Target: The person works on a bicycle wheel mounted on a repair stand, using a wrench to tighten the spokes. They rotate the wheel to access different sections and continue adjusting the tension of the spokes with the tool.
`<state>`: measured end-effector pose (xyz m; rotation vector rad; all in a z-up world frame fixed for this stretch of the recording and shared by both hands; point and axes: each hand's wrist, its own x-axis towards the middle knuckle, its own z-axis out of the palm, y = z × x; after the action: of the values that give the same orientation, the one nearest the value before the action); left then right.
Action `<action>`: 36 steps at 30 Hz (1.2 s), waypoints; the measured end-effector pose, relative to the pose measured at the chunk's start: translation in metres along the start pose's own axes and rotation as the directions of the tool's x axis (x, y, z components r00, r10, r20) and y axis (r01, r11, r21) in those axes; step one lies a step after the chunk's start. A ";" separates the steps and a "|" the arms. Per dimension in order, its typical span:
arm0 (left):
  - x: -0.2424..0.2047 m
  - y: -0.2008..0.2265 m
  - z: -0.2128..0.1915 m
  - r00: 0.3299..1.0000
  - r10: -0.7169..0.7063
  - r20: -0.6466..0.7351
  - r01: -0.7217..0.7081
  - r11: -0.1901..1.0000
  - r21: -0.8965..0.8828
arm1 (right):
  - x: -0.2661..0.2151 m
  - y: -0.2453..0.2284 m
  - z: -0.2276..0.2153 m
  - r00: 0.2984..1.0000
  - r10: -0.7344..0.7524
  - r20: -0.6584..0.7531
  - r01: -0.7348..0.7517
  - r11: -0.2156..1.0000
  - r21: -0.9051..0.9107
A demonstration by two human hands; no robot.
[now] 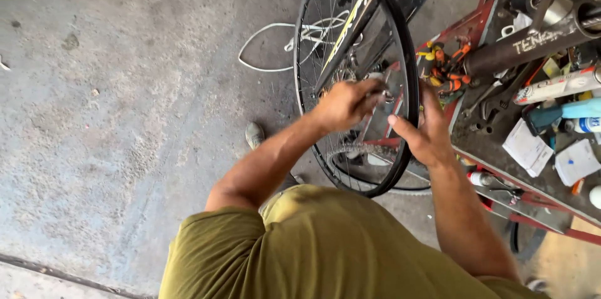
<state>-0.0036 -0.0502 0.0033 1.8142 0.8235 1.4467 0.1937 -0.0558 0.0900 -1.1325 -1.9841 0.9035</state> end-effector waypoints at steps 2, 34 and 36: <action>0.003 0.007 -0.002 0.998 -0.040 -0.038 0.036 0.994 -0.101 | 0.012 0.019 -0.005 0.996 0.077 0.043 -0.080 0.993 0.088; 0.061 -0.013 -0.029 0.984 -0.171 -0.052 0.158 0.969 -0.188 | 0.049 0.008 0.007 0.989 -0.009 0.145 -0.029 0.966 0.256; 0.056 0.005 -0.039 0.987 -0.153 -0.055 0.125 0.931 -0.344 | 0.046 0.040 0.001 0.994 0.071 0.082 -0.082 0.987 0.139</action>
<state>-0.0309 -0.0032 0.0455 1.4192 0.6777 1.4747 0.1915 0.0002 0.0663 -1.1136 -1.9141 1.1254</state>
